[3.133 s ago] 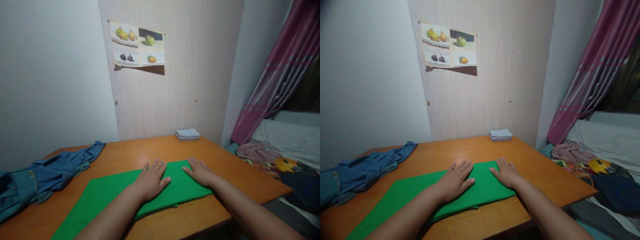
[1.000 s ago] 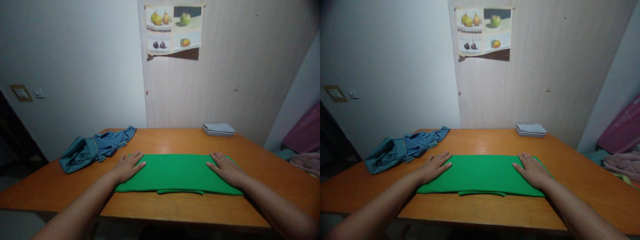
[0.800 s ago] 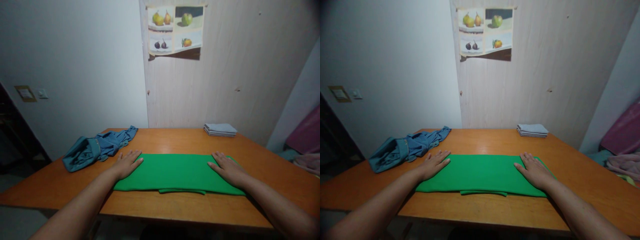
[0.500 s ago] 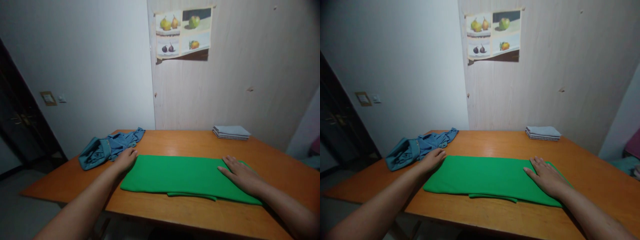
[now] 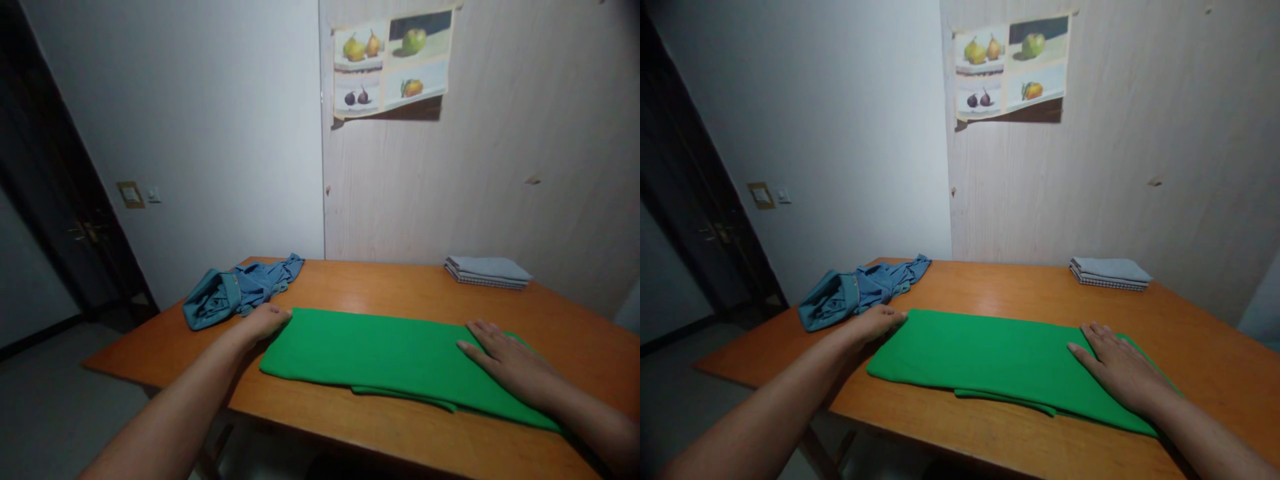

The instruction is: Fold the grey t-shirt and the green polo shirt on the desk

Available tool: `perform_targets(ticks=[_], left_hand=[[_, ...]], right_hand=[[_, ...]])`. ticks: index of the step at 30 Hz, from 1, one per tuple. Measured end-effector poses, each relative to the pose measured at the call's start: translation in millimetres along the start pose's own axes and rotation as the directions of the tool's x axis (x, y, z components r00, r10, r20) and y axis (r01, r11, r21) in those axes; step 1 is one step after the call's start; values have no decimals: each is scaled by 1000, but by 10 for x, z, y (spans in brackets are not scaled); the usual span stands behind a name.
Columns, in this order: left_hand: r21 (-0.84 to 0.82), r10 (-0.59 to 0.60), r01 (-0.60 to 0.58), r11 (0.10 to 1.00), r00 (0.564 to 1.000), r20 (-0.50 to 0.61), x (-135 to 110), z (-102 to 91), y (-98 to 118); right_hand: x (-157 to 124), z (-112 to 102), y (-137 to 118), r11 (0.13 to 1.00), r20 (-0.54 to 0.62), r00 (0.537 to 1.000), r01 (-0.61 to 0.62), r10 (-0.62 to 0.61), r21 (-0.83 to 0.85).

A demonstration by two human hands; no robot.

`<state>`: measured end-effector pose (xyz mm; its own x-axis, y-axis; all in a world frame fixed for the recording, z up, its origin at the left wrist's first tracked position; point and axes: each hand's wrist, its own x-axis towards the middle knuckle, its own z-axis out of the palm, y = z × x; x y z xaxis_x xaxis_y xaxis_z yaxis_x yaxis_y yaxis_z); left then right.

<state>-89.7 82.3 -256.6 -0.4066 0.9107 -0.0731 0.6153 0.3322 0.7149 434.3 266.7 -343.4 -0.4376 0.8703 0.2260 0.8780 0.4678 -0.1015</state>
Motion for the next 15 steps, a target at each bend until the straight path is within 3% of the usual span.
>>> perform_targets(ticks=[7,12,15], left_hand=[[11,54,-54,998,998,-8,-212,-44,-2],[-40,267,-276,960,952,-151,-373,-23,17],[-99,331,-344,934,936,-120,-476,-23,43]], right_hand=[[-17,-45,-40,1000,8,1000,-6,6,-1],[-27,-144,-115,999,41,998,-35,36,-36],[-18,-303,-382,999,37,999,-17,18,-32]])
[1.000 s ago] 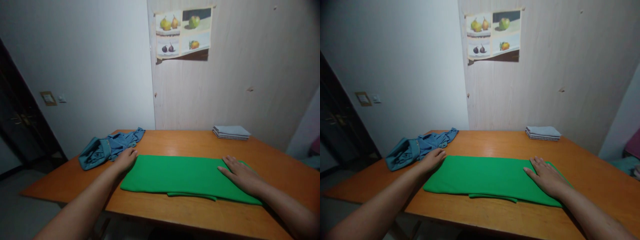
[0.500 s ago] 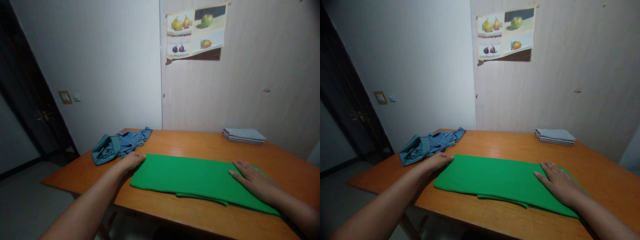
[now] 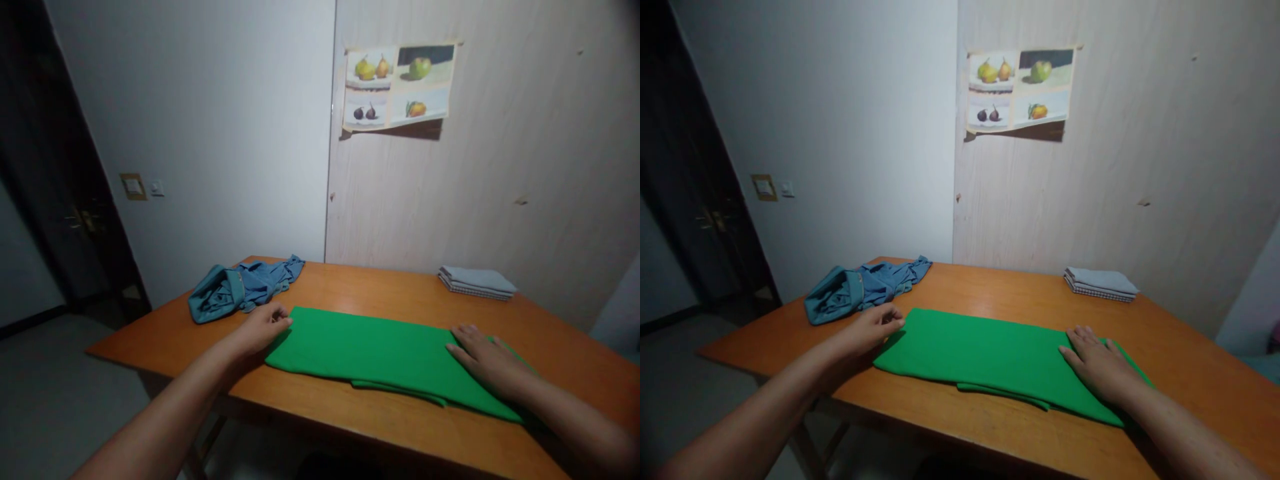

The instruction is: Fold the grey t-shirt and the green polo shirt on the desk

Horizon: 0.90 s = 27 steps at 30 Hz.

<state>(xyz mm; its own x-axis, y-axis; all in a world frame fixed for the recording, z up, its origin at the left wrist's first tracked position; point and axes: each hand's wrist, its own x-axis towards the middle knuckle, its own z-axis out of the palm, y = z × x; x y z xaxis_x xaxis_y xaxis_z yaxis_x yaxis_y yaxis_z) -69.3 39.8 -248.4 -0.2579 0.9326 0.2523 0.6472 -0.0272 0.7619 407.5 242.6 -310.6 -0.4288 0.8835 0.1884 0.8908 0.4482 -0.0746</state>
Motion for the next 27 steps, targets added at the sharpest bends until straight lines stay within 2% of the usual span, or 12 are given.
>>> perform_targets(ticks=[3,7,10,13,16,18,22,27], left_hand=[[-49,-35,37,998,999,41,-76,-2,38],[-60,-61,64,996,997,46,-124,19,-2],[-85,-68,71,994,997,42,-148,35,-40],[-148,-75,81,986,996,47,-208,36,-18],[-246,-94,103,964,994,48,-293,28,22],[-322,-106,119,939,993,56,-335,20,17],[-400,-125,136,906,991,54,-327,0,-94],[-337,-174,153,929,984,-31,-133,35,-244]], right_hand=[[-48,-268,-578,974,-40,988,157,-152,162],[-211,-589,-1602,837,-61,909,405,-413,367],[-333,-668,-2232,768,-26,827,532,-561,356],[-397,-640,-2615,743,-22,771,622,-637,247],[-399,-602,-2788,749,-39,762,644,-647,154],[-363,-587,-2821,780,-27,793,605,-609,162],[-197,-538,-2765,832,-31,894,427,-446,355],[24,-450,-2659,706,-124,948,301,-291,641]])
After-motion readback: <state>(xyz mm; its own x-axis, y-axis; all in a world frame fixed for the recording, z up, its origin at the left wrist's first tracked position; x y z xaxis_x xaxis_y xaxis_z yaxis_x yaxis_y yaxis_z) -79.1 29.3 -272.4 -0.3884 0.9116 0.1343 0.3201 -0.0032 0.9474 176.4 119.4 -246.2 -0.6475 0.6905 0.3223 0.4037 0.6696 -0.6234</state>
